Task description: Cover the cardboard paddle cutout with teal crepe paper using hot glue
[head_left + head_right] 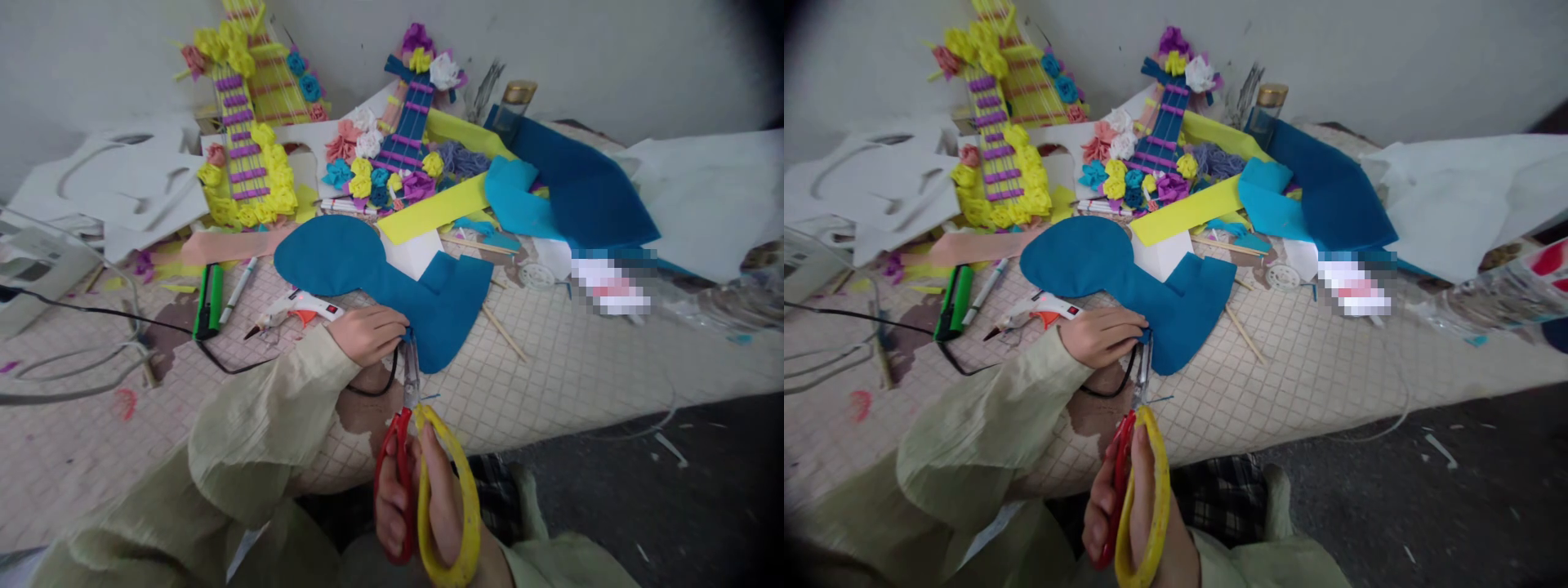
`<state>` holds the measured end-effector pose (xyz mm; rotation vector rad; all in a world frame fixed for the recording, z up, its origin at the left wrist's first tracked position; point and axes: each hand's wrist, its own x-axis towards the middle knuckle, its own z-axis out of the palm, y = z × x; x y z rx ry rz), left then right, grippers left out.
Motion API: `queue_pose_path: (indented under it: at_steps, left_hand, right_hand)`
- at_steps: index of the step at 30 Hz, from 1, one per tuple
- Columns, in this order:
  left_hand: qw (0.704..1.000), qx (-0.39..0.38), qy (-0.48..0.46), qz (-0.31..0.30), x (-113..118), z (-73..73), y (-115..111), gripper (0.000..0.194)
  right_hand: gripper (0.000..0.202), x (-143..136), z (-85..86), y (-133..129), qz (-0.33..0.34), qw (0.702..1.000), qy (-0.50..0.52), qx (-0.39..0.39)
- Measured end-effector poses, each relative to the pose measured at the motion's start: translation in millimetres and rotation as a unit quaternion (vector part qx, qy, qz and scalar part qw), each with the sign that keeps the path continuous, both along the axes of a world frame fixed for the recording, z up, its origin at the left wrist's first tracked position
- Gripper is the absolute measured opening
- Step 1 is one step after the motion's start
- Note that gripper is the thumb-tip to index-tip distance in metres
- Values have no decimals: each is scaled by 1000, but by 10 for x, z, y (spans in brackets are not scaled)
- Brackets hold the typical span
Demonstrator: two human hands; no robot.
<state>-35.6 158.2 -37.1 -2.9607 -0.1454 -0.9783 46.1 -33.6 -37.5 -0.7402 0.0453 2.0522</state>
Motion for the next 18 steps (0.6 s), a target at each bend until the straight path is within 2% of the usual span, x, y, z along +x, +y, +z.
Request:
queue_pose_path:
  at_steps: [2, 6, 10, 15, 18]
  left_hand:
    - [1000, -2, 3, 2, -1, -3, 0, 13]
    - [1000, -2, 0, 0, -6, -13, 0, 12]
    - [1000, -3, 1, 1, -8, -19, 0, 13]
    - [1000, 1, -2, 3, -1, -15, 0, 12]
    - [1000, 0, -4, 3, 0, -14, 2, 11]
  right_hand:
    - [50, -5, 39, 21, -34, 999, -20, -29]
    - [51, -10, 73, 55, -12, 999, -14, -26]
    - [50, -35, 113, 73, -40, 999, -16, -22]
    - [53, -96, 149, 86, -39, 997, -26, -55]
    - [57, -99, 113, 73, -18, 999, -41, -22]
